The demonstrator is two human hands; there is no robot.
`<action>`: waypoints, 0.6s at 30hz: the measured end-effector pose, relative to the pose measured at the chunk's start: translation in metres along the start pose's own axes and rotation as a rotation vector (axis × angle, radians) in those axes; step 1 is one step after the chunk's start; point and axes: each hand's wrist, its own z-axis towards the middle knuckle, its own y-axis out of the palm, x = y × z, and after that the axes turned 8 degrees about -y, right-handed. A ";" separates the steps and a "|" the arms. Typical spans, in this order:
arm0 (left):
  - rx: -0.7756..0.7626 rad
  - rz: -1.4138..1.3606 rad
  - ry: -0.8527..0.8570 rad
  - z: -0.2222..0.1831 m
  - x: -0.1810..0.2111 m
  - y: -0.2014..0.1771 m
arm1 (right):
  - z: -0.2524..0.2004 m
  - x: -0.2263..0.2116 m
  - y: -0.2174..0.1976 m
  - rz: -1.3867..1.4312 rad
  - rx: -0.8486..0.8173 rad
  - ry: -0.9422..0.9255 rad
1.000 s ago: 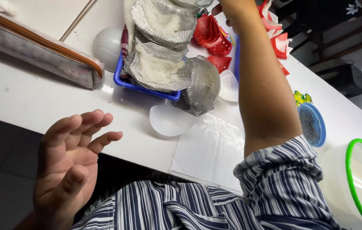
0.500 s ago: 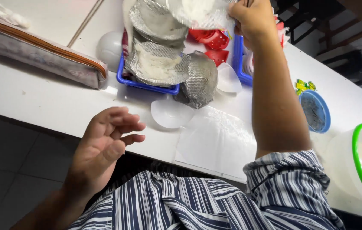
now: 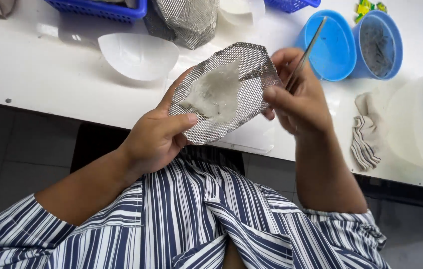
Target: Cleaning and molding edible bird's nests using tweezers and plastic molds.
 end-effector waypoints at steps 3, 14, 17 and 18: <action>0.033 0.271 -0.078 -0.004 -0.003 0.002 | -0.036 0.026 0.001 0.227 0.237 0.177; 0.325 2.175 0.811 -0.037 0.009 -0.040 | -0.044 0.033 0.006 -0.670 0.378 -0.559; 0.275 2.197 0.874 -0.033 0.009 -0.044 | -0.053 0.070 0.006 -1.247 -0.045 -0.697; 0.251 2.201 0.872 -0.034 0.009 -0.045 | -0.059 0.085 0.006 -1.386 -0.388 -0.601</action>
